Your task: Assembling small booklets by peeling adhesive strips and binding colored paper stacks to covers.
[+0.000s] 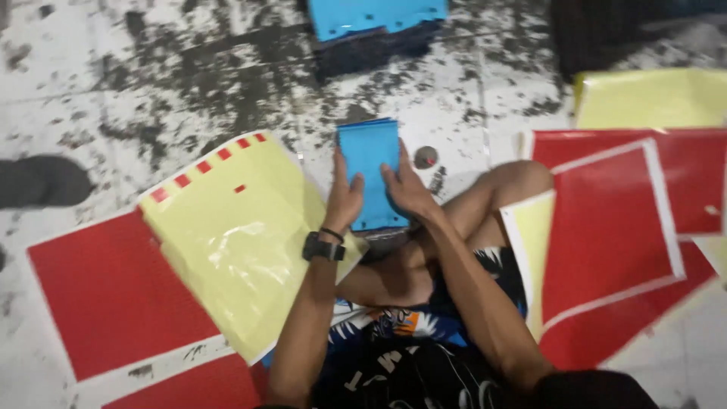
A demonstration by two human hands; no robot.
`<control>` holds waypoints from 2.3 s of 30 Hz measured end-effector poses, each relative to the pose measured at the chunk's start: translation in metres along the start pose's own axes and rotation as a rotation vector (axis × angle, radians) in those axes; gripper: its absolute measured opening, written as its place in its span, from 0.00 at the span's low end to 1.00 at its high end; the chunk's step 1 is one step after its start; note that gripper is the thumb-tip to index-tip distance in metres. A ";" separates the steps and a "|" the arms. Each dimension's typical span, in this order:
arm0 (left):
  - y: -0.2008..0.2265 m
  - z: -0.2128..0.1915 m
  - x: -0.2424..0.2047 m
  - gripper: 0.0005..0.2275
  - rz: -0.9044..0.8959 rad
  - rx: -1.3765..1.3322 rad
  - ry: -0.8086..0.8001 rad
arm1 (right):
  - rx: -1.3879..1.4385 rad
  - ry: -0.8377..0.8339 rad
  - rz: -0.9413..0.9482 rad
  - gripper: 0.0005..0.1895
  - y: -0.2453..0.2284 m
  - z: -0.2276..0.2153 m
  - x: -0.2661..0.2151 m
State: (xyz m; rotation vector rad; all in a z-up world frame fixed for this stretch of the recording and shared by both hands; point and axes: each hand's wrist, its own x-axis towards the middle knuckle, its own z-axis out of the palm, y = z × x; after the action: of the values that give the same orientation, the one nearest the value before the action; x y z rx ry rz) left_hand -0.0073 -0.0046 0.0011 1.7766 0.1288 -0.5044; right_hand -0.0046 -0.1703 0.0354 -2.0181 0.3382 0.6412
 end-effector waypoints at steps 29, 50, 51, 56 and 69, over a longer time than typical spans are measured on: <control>-0.006 0.010 -0.061 0.06 0.834 1.284 -0.129 | 0.060 0.159 -0.294 0.26 0.045 -0.009 0.001; 0.058 0.015 -0.034 0.31 -0.129 -0.035 0.153 | 0.100 -0.108 -0.023 0.50 0.036 -0.010 -0.003; 0.066 0.016 -0.038 0.31 -0.140 -0.027 0.112 | 0.136 -0.128 -0.010 0.51 0.042 -0.007 0.000; 0.011 0.011 -0.014 0.31 -0.099 -0.047 0.120 | 0.172 -0.116 0.013 0.48 0.029 0.004 0.002; 0.026 0.009 -0.019 0.10 0.854 0.469 0.424 | 0.325 0.367 -0.685 0.27 0.014 -0.074 -0.111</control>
State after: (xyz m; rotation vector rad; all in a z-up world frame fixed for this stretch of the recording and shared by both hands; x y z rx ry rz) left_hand -0.0181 -0.0169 0.0305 2.1566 -0.4790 0.4990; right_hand -0.0804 -0.2435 0.1178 -1.7677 -0.0492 -0.2026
